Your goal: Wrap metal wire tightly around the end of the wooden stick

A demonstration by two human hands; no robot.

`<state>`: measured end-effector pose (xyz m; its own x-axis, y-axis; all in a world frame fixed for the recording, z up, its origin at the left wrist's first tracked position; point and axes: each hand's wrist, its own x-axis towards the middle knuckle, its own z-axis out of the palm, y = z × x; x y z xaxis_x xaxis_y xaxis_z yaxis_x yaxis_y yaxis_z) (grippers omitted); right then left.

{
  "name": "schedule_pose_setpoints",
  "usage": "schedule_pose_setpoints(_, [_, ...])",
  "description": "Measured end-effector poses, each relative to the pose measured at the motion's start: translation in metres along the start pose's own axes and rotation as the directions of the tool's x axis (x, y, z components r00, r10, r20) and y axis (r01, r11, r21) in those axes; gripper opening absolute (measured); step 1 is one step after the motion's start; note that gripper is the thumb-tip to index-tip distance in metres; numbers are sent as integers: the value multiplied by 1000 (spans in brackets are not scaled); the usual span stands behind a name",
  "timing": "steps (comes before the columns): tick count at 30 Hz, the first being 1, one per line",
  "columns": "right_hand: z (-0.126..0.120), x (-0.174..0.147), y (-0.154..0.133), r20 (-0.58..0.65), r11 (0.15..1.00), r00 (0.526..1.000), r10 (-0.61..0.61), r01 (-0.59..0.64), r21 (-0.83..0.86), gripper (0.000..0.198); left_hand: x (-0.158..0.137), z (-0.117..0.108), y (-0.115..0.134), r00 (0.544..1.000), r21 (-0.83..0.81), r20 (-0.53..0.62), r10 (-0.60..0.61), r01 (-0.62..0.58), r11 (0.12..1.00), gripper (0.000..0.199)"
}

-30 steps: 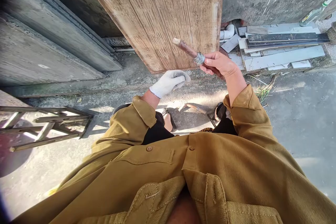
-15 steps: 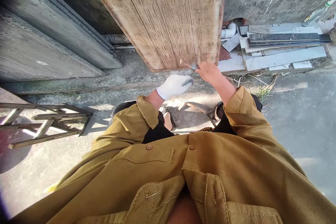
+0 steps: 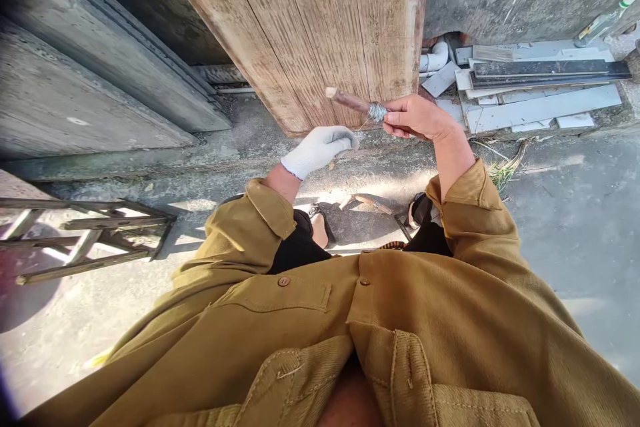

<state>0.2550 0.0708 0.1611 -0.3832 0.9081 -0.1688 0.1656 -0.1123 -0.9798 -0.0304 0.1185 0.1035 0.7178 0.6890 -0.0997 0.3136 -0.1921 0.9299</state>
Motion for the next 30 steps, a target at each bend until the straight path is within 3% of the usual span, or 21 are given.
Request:
schedule_pose_setpoints(5, [19, 13, 1, -263, 976, 957, 127, -167, -137, 47, -3, 10, 10, 998, 173, 32, 48, -52, 984, 22])
schedule_pose_setpoints(9, [24, 20, 5, -377, 840, 914, 148, -317, -440, 39, -1, 11, 11, 999, 270, 37, 18, -27, 962, 26])
schedule_pose_setpoints(14, [24, 27, 15, -348, 521, 933, 95, -344, -781, 27, -2, 9, 0, 998, 356, 53, 34, -50, 933, 30])
schedule_pose_setpoints(16, [27, 29, 17, -287, 398, 934, 214, -352, -847, 27, -3, 5, -4, 997, 381, 61, 47, -67, 922, 31])
schedule_pose_setpoints(18, [33, 30, 18, -174, 344, 892, 418, -332, -878, 34, -4, -1, -7, 996, 393, 63, 65, -85, 916, 30])
schedule_pose_setpoints(21, [45, 28, 15, 17, 404, 809, 587, -274, -873, 41, -3, -10, -6, 996, 400, 42, 74, -85, 913, 28])
schedule_pose_setpoints(26, [50, 18, 1, 328, 734, 802, 499, -190, -652, 28, 2, -13, -4, 999, 342, 2, 54, -51, 938, 24])
schedule_pose_setpoints(28, [47, 14, -4, 359, 821, 834, 419, -179, -542, 30, 5, -9, -6, 999, 292, 0, 36, -35, 956, 21])
schedule_pose_setpoints(30, [42, 13, -5, 263, 878, 917, 300, -158, -452, 34, 6, -5, -8, 1000, 215, -18, -19, 22, 976, 18])
